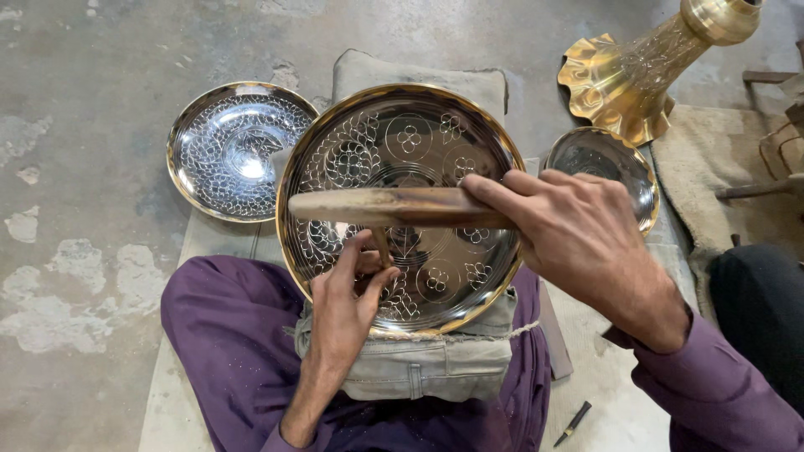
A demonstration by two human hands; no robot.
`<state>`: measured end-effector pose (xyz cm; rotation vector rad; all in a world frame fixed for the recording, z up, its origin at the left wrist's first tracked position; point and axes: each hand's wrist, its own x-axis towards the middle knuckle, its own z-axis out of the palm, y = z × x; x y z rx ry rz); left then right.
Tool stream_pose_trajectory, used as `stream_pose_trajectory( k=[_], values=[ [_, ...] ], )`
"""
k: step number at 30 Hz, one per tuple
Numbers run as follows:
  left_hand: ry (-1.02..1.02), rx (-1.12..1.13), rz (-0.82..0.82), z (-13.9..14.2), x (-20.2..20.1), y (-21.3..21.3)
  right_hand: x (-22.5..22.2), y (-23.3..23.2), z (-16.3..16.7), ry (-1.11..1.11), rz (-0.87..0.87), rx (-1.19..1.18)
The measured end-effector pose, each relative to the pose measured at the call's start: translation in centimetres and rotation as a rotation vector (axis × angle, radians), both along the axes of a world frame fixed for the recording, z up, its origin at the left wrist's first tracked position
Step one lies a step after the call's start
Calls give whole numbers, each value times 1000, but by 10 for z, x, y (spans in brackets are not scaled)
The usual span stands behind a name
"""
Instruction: The person sits cross-legged on the floor with a large brass tray resting on a cushioned lap support. They hold a chisel against the tray's engraved floral pattern with one hand and strike it with a wooden mallet in the other, repositioning the chisel repeatedly to chase the decorative design across the tray surface.
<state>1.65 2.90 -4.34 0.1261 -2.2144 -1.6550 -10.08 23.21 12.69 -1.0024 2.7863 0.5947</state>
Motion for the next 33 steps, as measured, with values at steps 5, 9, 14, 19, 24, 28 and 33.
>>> stream_pose_trajectory(
  k=[5,9,14,19,24,28,33],
  values=[
    [-71,0,-97,4,-5,-3,1,14,-10,37,156,-549],
    [-69,-10,-185,6,-7,-6,10,28,-17,35,-119,-272],
    [-91,-62,-263,4,-10,-8,25,40,-29,-40,-173,-478],
    [-165,-82,-316,4,-14,-13,27,48,-39,-28,-135,-690],
    [-184,-77,-361,12,-15,-15,37,57,-43,52,-186,-598],
    [-154,-99,-422,18,-16,-17,44,58,-54,-138,-245,-843],
    [-106,-138,-467,22,-20,-20,50,62,-62,-186,-455,-939]
  ],
)
